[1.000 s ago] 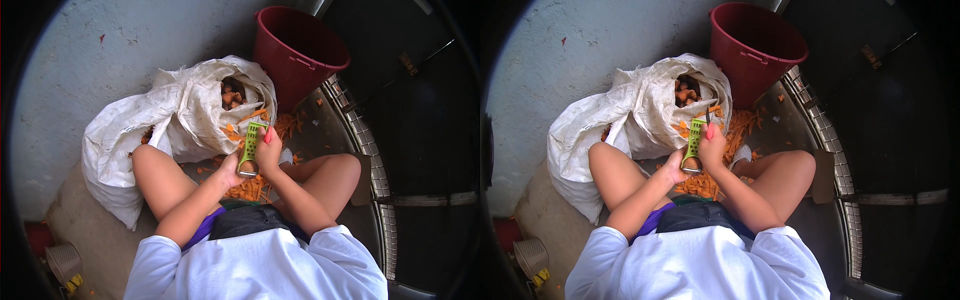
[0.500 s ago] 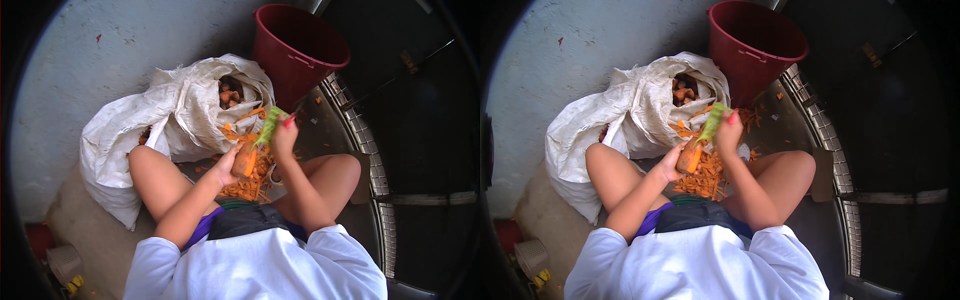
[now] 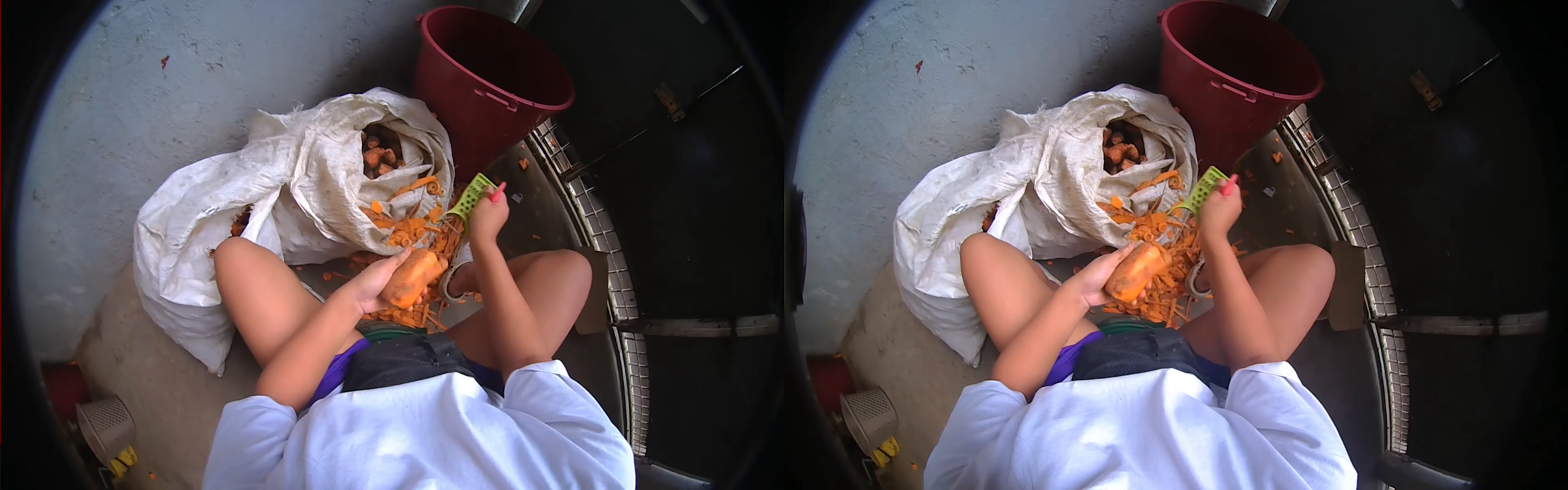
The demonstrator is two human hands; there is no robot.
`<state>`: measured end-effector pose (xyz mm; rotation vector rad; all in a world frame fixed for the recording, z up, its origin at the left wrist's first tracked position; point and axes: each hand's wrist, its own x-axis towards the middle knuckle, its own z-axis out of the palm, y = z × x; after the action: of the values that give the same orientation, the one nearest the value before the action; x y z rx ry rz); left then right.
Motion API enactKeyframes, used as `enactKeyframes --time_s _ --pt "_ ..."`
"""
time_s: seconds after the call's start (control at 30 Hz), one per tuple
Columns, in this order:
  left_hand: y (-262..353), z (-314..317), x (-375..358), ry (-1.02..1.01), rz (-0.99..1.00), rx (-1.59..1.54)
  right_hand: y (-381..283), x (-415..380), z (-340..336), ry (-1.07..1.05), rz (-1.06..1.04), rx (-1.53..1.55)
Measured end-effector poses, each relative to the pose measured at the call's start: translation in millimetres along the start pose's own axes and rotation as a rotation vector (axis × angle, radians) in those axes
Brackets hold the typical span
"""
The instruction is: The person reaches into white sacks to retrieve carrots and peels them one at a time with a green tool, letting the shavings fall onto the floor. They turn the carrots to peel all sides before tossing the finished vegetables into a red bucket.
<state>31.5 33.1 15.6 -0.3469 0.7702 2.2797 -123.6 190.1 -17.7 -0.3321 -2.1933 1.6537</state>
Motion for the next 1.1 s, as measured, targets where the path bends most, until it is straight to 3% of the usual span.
enactKeyframes --time_s 0.03,0.17,0.27,0.3,0.4,0.47,0.5,0.53,0.57,0.6,0.63,0.7,0.83,0.93,1.1 --pt "1.3 -3.7 3.0 0.035 0.012 -0.040 -3.6 1.8 -3.6 -0.026 0.069 0.099" --pt "2.7 -21.7 21.2 0.093 0.021 -0.162 -45.4 -47.5 1.4 -0.278 -0.015 0.217" --pt "5.4 -13.3 20.8 0.082 0.092 -0.238 -56.5 -90.7 7.2 -0.414 -0.087 0.197" --pt "6.7 -8.3 19.6 0.137 0.090 -0.265 -56.8 -97.2 4.0 -0.473 -0.148 -0.016" --pt "4.9 -3.7 20.4 0.237 0.104 -0.299 -58.8 -98.3 5.9 -0.400 -0.168 0.009" --pt "2.9 -28.8 21.0 0.089 0.055 -0.096 -44.6 -90.2 10.4 -0.366 -0.175 -0.029" --pt "2.8 -36.8 21.0 0.015 0.030 0.005 -31.1 -76.3 13.8 -0.265 -0.176 -0.021" --pt "6.6 -16.3 8.2 0.138 -0.064 0.141 -16.4 -54.3 15.0 -0.164 -0.179 -0.014" --pt "2.0 -9.2 1.3 0.028 -0.050 0.186 -5.6 -29.3 9.8 -0.061 -0.166 -0.120" --pt "-2.8 2.2 -0.1 0.111 -0.050 0.077 7.8 -7.6 2.3 -0.007 -0.112 -0.223" --pt "-4.9 9.8 0.4 0.195 -0.050 -0.030 3.2 0.0 -3.6 -0.037 0.086 -0.025" --pt "-4.3 -17.7 9.0 0.059 -0.048 -0.035 -4.9 -1.1 -2.0 -0.055 0.081 0.172" --pt "4.6 -28.4 18.1 0.088 0.029 -0.049 -46.3 -61.0 3.1 -0.321 -0.038 0.234" --pt "-1.3 -22.4 26.8 0.164 0.152 -0.247 -54.3 -97.9 6.6 -0.388 -0.178 0.069" --pt "4.4 -20.8 23.7 0.164 0.112 -0.096 -47.5 -91.1 8.4 -0.410 -0.172 -0.100"
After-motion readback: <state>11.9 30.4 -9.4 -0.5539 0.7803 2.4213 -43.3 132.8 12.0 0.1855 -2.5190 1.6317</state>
